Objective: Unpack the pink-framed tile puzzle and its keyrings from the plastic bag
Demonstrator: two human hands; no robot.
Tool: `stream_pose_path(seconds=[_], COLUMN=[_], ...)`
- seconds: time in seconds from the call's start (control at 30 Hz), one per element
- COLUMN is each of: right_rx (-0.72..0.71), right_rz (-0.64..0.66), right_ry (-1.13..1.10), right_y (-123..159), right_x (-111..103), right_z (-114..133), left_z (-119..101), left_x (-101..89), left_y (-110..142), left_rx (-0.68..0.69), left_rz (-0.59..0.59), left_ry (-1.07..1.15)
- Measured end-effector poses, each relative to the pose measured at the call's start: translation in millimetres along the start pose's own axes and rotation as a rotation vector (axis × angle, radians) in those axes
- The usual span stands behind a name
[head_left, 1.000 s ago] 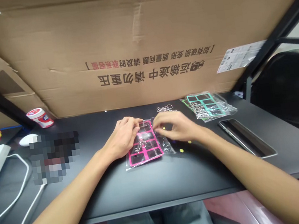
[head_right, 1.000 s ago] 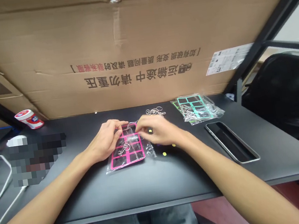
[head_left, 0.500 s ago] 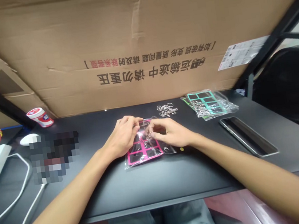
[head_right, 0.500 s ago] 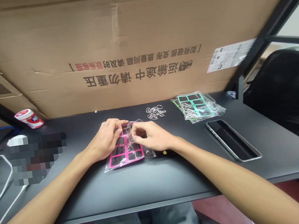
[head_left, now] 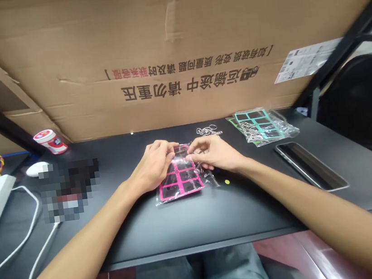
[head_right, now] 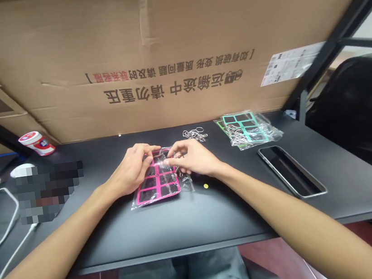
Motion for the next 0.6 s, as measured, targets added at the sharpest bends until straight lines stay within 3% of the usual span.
stream_pose_path(seconds=[0.23,0.37,0.6], right_rx=[-0.178,-0.274,-0.426], right_rz=[0.109,0.081,0.258], right_ry=[0.055,0.298,0.651], right_y=[-1.8,2.1,10.2], right_x=[3.5,0.0,17.0], right_z=[5.6,11.9,23.7], left_z=[0.3,-0.5,-1.0], left_x=[-0.9,-0.5,0.5], left_y=[-0.4,-0.6,-0.6], left_rx=[-0.016,-0.019,-0.005], left_rz=[-0.012,0.003,0.001], left_ry=[0.022,0.020,0.011])
Point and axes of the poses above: each hand's wrist, its own y-axis away from the middle knuckle, its own x-axis out of the palm, z = x × y, the point moved 6 cm from there along -y, towards the middle knuckle, and after that the axes turned 3 degrees about -x, right-handed, at the moved point
